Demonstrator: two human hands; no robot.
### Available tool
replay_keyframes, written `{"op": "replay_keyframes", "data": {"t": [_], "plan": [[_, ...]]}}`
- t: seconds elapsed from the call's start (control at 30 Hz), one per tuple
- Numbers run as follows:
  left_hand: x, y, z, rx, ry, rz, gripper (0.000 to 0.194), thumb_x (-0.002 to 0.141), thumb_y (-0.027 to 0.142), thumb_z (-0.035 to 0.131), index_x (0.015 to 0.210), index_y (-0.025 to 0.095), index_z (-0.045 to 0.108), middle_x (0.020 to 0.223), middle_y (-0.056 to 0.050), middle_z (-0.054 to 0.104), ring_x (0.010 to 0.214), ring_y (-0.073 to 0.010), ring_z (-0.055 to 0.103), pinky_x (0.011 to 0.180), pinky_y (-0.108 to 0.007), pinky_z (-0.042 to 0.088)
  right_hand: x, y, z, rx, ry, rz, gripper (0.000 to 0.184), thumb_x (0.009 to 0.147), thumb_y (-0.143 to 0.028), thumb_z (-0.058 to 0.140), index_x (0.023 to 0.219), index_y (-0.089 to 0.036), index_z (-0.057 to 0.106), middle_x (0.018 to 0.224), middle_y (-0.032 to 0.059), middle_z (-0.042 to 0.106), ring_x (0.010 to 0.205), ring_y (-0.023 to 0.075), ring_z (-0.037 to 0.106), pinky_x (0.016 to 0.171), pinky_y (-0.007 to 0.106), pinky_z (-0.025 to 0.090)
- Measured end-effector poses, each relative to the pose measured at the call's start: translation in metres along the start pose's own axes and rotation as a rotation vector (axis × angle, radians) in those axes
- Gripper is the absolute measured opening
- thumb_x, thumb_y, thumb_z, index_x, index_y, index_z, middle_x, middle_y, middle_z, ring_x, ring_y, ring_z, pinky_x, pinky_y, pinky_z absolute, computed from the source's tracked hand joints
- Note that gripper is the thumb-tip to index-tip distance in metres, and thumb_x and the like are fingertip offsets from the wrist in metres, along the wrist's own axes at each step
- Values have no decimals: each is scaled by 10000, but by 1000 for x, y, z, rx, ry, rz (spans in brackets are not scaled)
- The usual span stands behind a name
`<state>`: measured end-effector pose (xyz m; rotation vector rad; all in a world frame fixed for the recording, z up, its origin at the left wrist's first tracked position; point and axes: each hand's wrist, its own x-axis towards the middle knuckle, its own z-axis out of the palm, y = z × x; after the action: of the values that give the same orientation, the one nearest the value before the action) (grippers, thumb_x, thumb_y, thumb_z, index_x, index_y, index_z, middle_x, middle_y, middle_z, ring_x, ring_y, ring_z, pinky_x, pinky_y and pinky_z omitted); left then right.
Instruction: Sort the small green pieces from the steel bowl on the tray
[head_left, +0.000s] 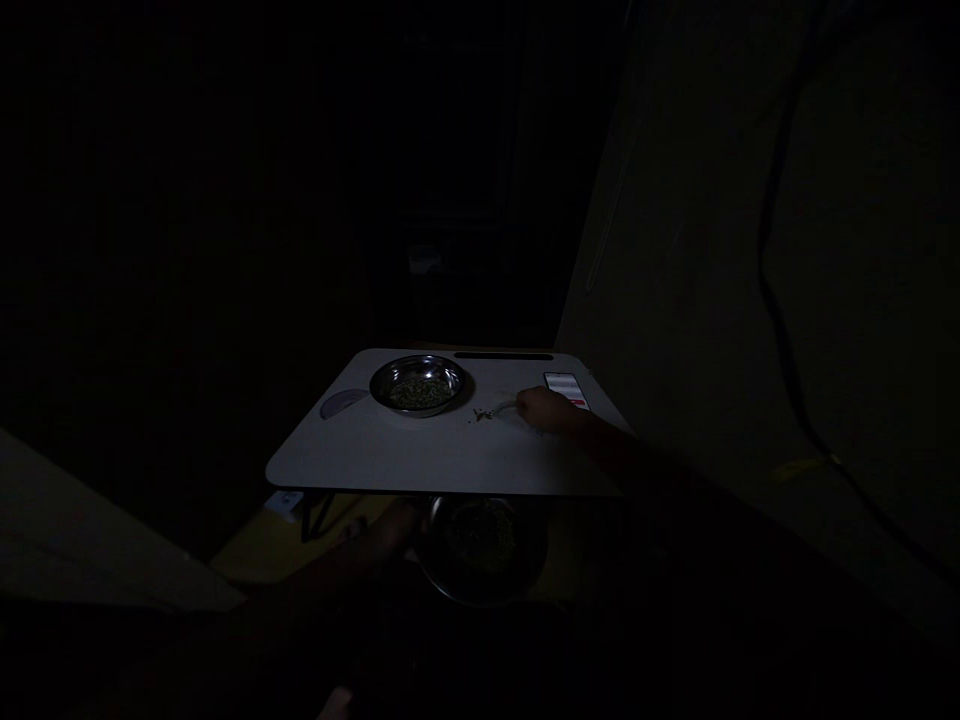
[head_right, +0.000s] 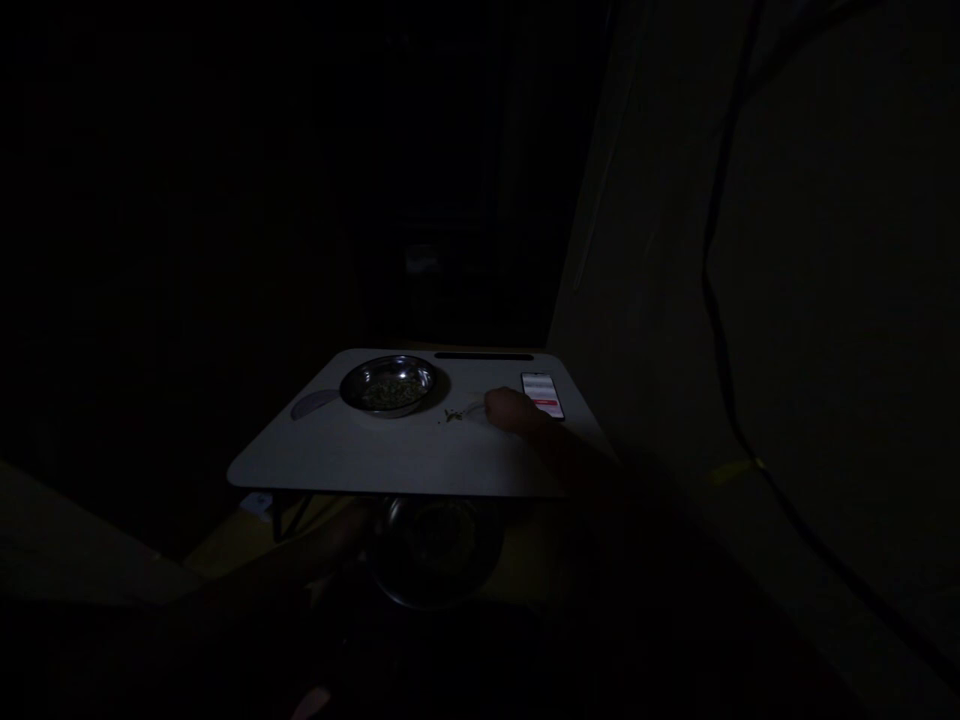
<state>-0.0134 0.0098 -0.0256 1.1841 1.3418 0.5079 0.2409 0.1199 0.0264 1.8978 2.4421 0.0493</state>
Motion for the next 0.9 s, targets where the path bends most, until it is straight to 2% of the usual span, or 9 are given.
{"op": "replay_keyframes", "data": {"t": [0.13, 0.33, 0.57, 0.9], "plan": [[-5, 5, 1, -2, 3, -8, 70, 553, 97, 390, 560, 138, 445, 411, 22, 433, 356, -91, 405, 352, -195, 303, 0, 2, -2, -14, -24, 43, 300, 772, -259, 321, 916, -132, 552, 945, 121, 567, 833, 189, 523, 647, 243, 372], [6, -8, -2, -12, 11, 45, 97, 534, 107, 387, 597, 138, 453, 471, 14, 464, 397, -96, 443, 382, -204, 337, 4, 7, 0, 0, -23, 81, 313, 777, -270, 310, 934, -139, 548, 955, 119, 564, 839, 196, 522, 648, 253, 373], [2, -5, -3, 22, 25, -18, 55, 549, 133, 407, 525, 135, 457, 394, 21, 427, 357, -84, 397, 380, -197, 300, 7, 5, -1, -2, -21, 93, 307, 780, -255, 310, 937, -138, 547, 963, 122, 560, 843, 194, 523, 646, 250, 379], [4, -8, -5, 16, 63, -10, 71, 559, 145, 408, 537, 132, 474, 386, 19, 445, 369, -91, 412, 385, -189, 275, 11, 6, -5, 8, -31, 154, 329, 783, -258, 314, 974, -129, 549, 980, 139, 559, 860, 202, 523, 664, 259, 379]]}}
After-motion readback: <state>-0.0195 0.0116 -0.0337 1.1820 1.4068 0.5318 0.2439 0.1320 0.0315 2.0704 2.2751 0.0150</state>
